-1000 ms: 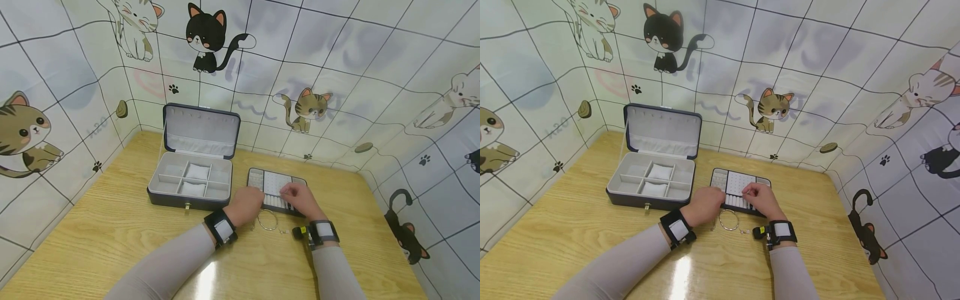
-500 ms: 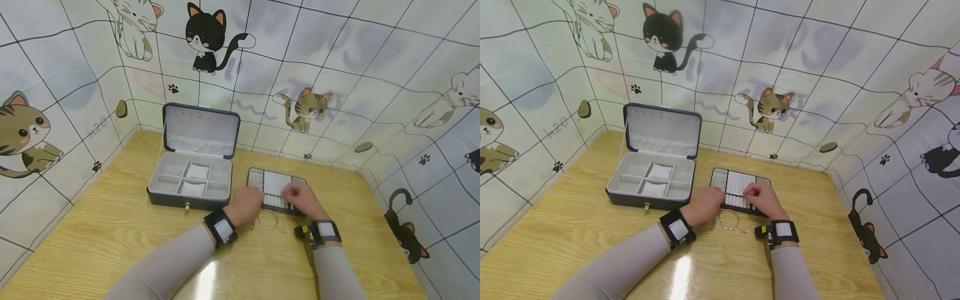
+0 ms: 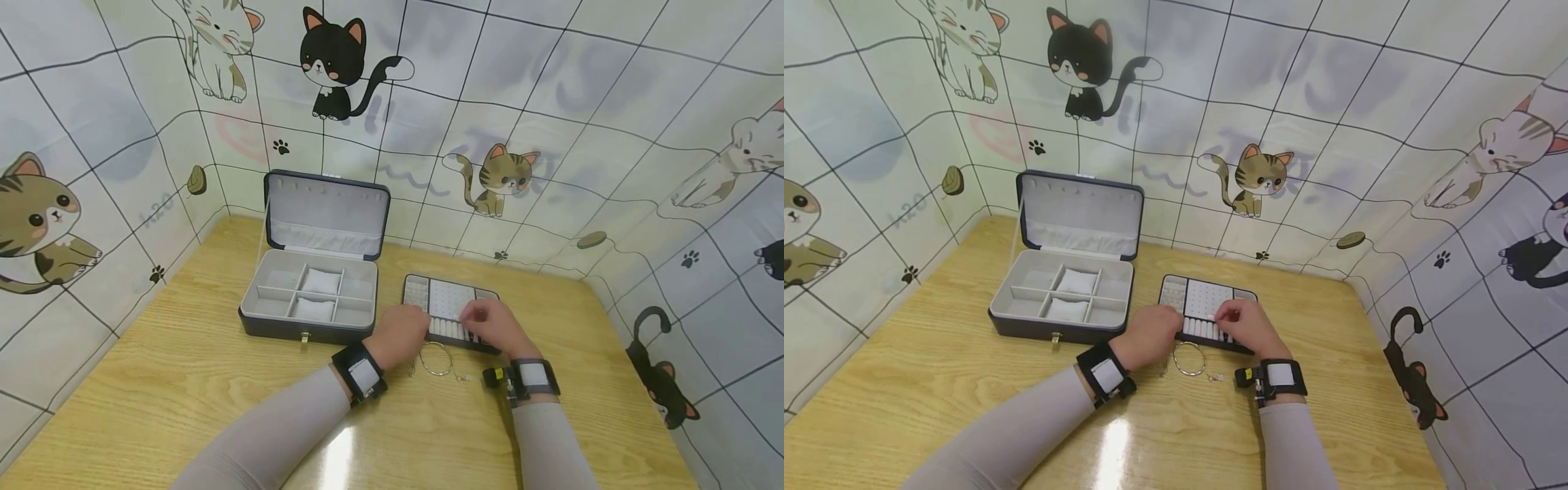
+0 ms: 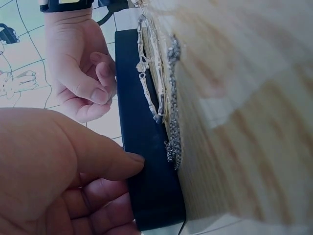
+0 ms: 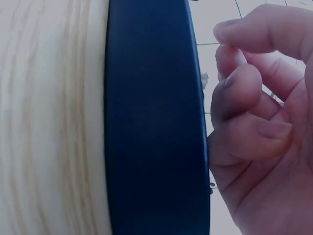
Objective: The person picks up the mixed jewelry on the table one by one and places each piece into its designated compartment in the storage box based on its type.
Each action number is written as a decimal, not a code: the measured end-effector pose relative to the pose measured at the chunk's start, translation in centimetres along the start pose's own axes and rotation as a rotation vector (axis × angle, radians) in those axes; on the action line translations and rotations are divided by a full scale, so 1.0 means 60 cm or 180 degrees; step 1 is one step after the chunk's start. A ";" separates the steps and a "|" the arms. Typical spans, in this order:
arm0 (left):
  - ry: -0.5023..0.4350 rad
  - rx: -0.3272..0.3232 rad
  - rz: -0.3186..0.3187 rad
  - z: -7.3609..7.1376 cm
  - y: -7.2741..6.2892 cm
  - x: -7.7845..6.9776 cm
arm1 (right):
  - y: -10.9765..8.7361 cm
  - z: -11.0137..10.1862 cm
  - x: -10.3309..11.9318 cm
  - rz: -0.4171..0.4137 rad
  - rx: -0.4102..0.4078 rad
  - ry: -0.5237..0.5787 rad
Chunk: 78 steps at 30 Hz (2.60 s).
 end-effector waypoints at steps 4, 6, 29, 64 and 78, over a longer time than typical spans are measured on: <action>-0.0002 0.0036 -0.0014 0.001 0.000 0.000 | -0.003 -0.009 -0.006 0.0094 -0.0081 -0.0066; -0.0013 0.0044 -0.0019 0.002 0.001 0.001 | -0.005 -0.011 -0.007 0.0134 -0.0084 -0.0050; -0.0084 0.0016 -0.0011 0.001 0.003 0.000 | -0.013 0.035 0.056 -0.0030 0.0968 0.0017; -0.0023 -0.0010 0.0019 0.003 0.003 0.002 | -0.051 0.078 0.077 0.0953 0.1692 -0.1120; -0.0011 -0.0062 0.0037 0.006 0.002 0.000 | -0.047 0.074 0.077 0.0660 0.1768 -0.1022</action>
Point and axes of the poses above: each hand's wrist, its own y-axis towards the middle knuckle, its own z-axis out of the palm, x = y × z, the point moved 6 cm from there along y, towards the middle knuckle, and after that the axes turned 1 degree about y, right-handed, at the moved point
